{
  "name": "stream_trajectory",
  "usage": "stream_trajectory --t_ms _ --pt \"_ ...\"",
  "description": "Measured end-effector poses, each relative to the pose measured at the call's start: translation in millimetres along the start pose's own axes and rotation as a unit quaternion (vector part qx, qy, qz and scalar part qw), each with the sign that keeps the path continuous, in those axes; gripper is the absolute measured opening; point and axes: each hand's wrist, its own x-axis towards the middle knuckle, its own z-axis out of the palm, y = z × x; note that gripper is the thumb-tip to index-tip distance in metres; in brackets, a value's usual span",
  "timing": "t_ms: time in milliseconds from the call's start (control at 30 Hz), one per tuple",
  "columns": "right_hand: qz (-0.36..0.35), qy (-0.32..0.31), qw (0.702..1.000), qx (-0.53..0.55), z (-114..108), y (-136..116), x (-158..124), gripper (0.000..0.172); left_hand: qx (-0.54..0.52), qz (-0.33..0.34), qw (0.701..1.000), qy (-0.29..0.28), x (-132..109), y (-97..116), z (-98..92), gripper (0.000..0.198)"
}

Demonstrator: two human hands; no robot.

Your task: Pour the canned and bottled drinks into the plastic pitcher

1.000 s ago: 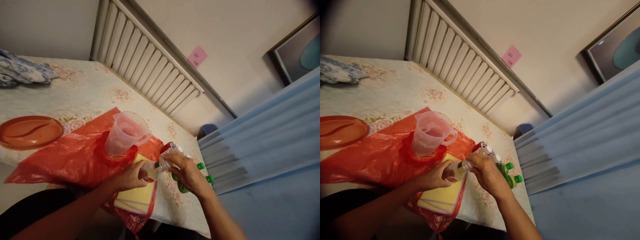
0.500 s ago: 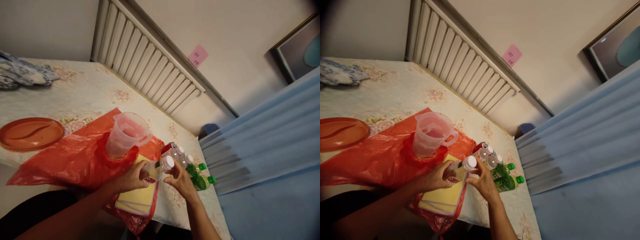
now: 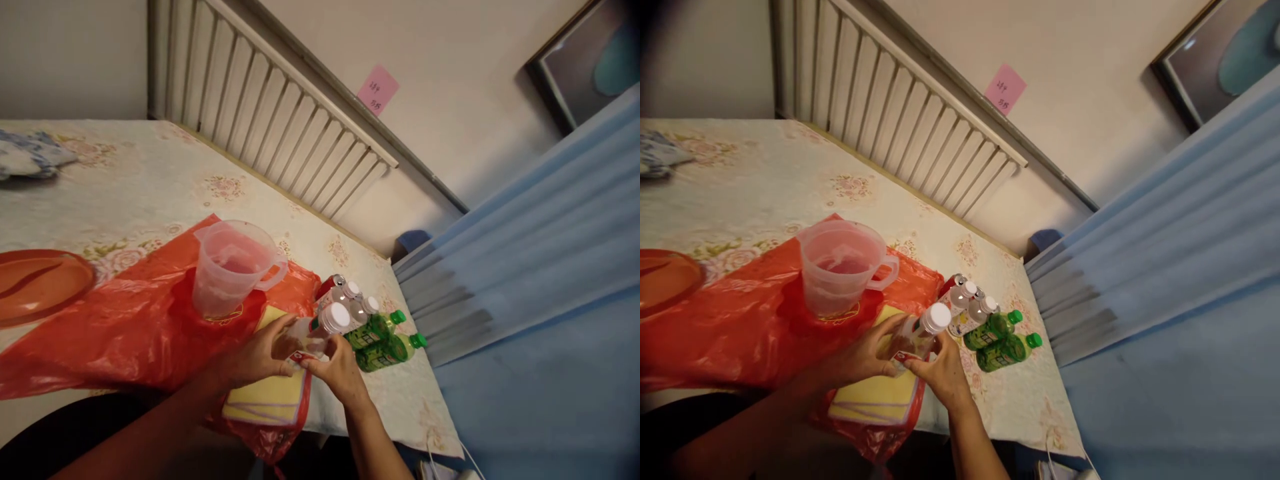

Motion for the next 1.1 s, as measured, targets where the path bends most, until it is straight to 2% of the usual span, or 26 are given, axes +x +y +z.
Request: stream_trajectory --t_ms 67,167,267,367,533,633,833,967,1100 --pt "-0.001 0.014 1.0 0.003 -11 1 -6 0.05 0.015 -0.004 1.0 0.016 1 -3 -0.3 0.083" --pt "0.005 0.045 0.999 0.01 -29 4 -20 0.05 0.086 -0.019 0.993 0.08 0 -13 1.9 0.056" --pt "0.015 0.082 0.996 0.012 -47 13 -37 0.049 0.225 -0.048 0.962 0.144 -2 -25 4.3 0.03" --pt "0.024 0.096 0.995 0.01 -66 28 -55 0.048 0.337 -0.008 0.93 0.144 -5 -36 5.0 0.019" --pt "0.047 0.15 0.987 0.018 -102 57 -85 0.044 0.441 0.061 0.888 0.114 -8 -45 5.7 0.019" --pt "0.052 0.193 0.979 0.024 -127 73 -101 0.042 0.473 0.075 0.872 0.103 -9 -46 5.4 0.02" --pt "0.087 0.283 0.954 -0.044 -175 98 -128 0.041 0.52 0.08 0.846 0.084 -9 -46 3.0 0.018" --pt "0.108 0.322 0.94 -0.042 -196 123 -133 0.046 0.534 0.075 0.838 0.079 -8 -46 2.6 0.018" --pt "0.105 0.331 0.937 -0.026 -206 147 -123 0.054 0.549 0.058 0.83 0.081 -7 -41 4.7 0.018"
